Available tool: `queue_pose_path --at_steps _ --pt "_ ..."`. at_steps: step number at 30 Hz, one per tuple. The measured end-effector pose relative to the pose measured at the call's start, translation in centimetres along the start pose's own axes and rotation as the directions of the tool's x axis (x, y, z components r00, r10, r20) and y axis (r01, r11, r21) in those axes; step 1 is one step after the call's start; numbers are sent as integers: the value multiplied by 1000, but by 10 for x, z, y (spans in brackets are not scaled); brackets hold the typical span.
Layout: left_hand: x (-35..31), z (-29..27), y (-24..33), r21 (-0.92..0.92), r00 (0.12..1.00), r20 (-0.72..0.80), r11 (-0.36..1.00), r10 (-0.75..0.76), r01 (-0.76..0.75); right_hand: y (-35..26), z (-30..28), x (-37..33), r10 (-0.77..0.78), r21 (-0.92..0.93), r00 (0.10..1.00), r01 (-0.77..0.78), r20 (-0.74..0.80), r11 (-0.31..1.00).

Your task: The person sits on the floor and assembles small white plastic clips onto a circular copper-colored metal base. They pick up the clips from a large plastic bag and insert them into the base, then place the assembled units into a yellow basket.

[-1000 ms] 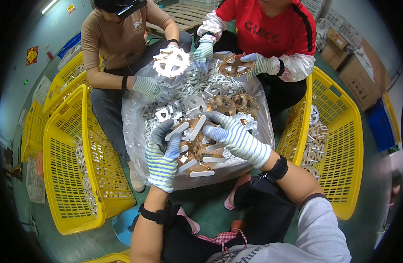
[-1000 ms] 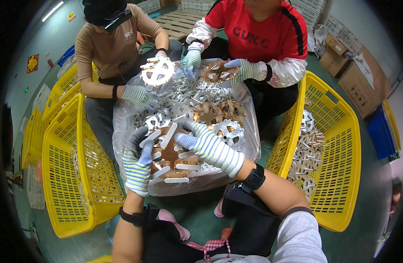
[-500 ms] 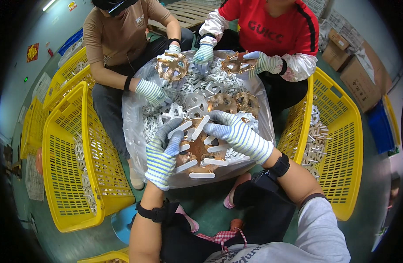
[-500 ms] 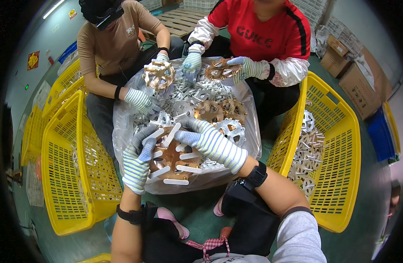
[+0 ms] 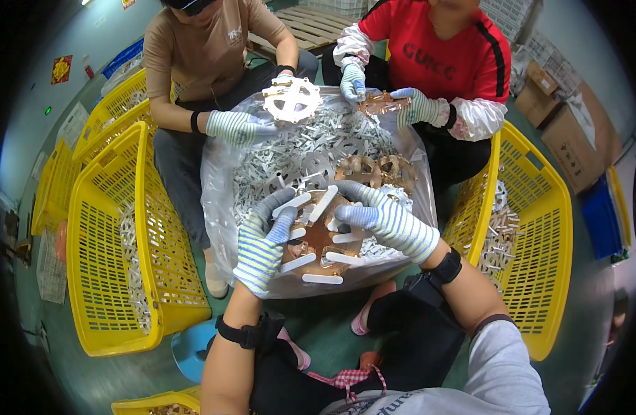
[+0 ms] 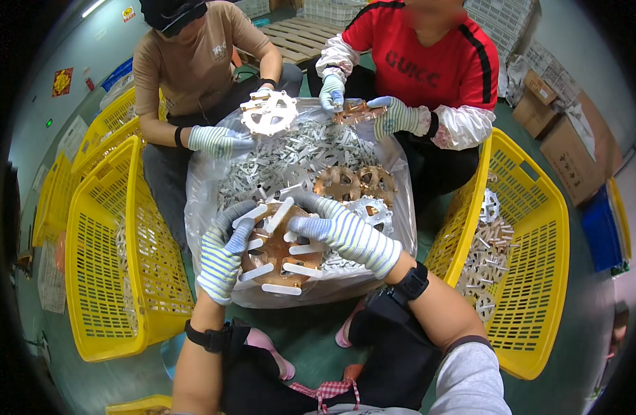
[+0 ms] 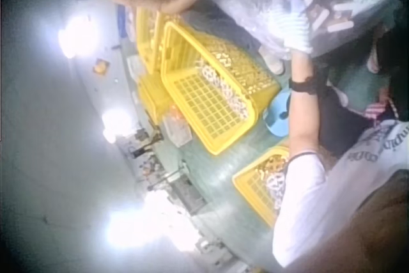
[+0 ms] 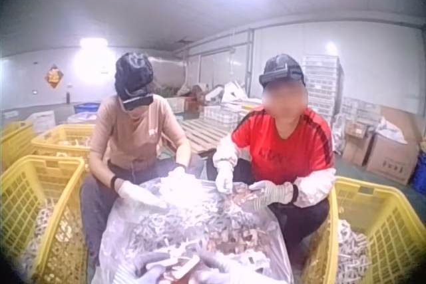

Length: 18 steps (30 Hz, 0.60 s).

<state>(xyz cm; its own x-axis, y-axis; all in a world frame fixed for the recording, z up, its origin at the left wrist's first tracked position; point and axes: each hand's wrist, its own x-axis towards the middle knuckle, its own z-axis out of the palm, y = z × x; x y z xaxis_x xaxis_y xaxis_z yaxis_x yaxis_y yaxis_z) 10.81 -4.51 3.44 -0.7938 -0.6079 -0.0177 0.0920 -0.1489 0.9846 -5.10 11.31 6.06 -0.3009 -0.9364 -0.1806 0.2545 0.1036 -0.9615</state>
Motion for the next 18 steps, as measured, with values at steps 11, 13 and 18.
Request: queue_pose_path --at_steps 11,13,18 --pt "-1 1 -2 100 996 92 995 16 -25 5 0 8 -130 -123 991 132 27 984" --pt "-2 3 0 86 996 86 996 -21 13 8 1 8 -120 -69 993 121 15 990" --pt "-3 2 0 80 997 73 996 -32 27 16 1 11 -129 -95 991 126 -27 987"
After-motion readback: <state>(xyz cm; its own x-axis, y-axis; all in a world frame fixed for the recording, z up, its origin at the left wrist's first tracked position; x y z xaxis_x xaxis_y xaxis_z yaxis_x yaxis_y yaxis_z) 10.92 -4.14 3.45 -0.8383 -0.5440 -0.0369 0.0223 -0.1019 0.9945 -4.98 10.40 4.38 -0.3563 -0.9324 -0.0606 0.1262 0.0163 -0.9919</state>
